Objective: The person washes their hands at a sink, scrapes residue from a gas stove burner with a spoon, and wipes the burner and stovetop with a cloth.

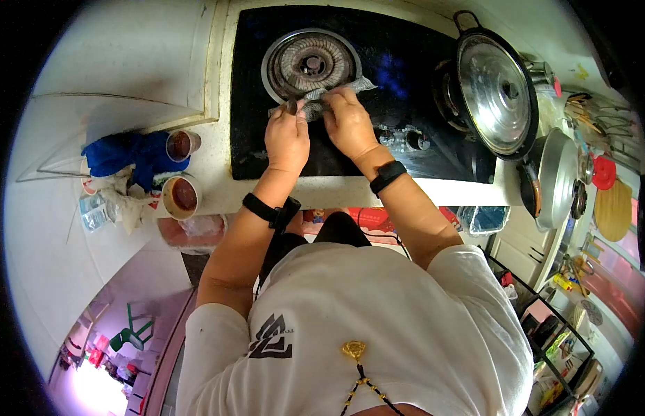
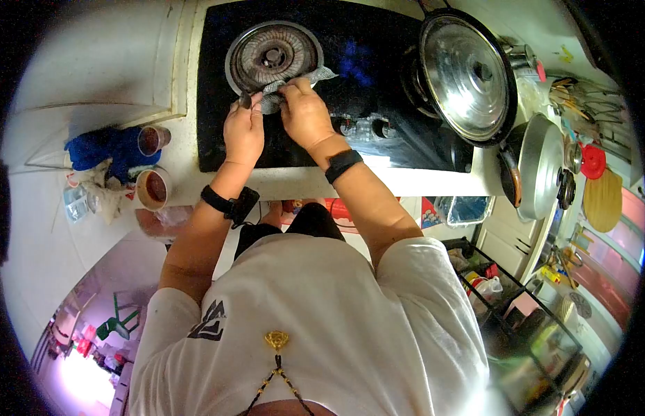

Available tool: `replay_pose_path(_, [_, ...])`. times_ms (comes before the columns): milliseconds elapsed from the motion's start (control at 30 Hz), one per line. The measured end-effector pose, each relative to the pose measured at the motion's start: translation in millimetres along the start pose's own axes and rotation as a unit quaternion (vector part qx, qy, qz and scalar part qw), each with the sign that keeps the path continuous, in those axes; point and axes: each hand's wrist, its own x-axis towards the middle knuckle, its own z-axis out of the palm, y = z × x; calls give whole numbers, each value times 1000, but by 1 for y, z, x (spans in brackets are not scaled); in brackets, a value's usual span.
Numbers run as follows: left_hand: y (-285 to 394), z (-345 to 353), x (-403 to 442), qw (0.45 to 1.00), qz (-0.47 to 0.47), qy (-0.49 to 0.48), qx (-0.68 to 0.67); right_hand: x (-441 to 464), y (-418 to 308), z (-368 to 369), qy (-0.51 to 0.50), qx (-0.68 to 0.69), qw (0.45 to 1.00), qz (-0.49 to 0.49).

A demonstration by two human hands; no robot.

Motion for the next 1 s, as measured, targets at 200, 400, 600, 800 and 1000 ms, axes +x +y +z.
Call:
replay_pose_path(200, [-4, 14, 6, 992, 97, -20, 79, -5, 17, 35, 5, -21, 1000, 8])
replay_pose_path(400, [-3, 17, -2, 984, 119, -31, 132, -13, 23, 55, 35, -54, 997, 29])
replay_pose_path(600, [4, 2, -47, 980, 133, -94, 114, -58, -4, 20, -46, -89, 995, -28])
replay_pose_path(800, [10, -2, -42, 988, 127, -77, 50, -42, 7, 14, 16, 11, 998, -55])
replay_pose_path(1000, [-5, -3, 1, 983, 121, -17, 138, 6, 22, 46, -37, 16, 997, -61])
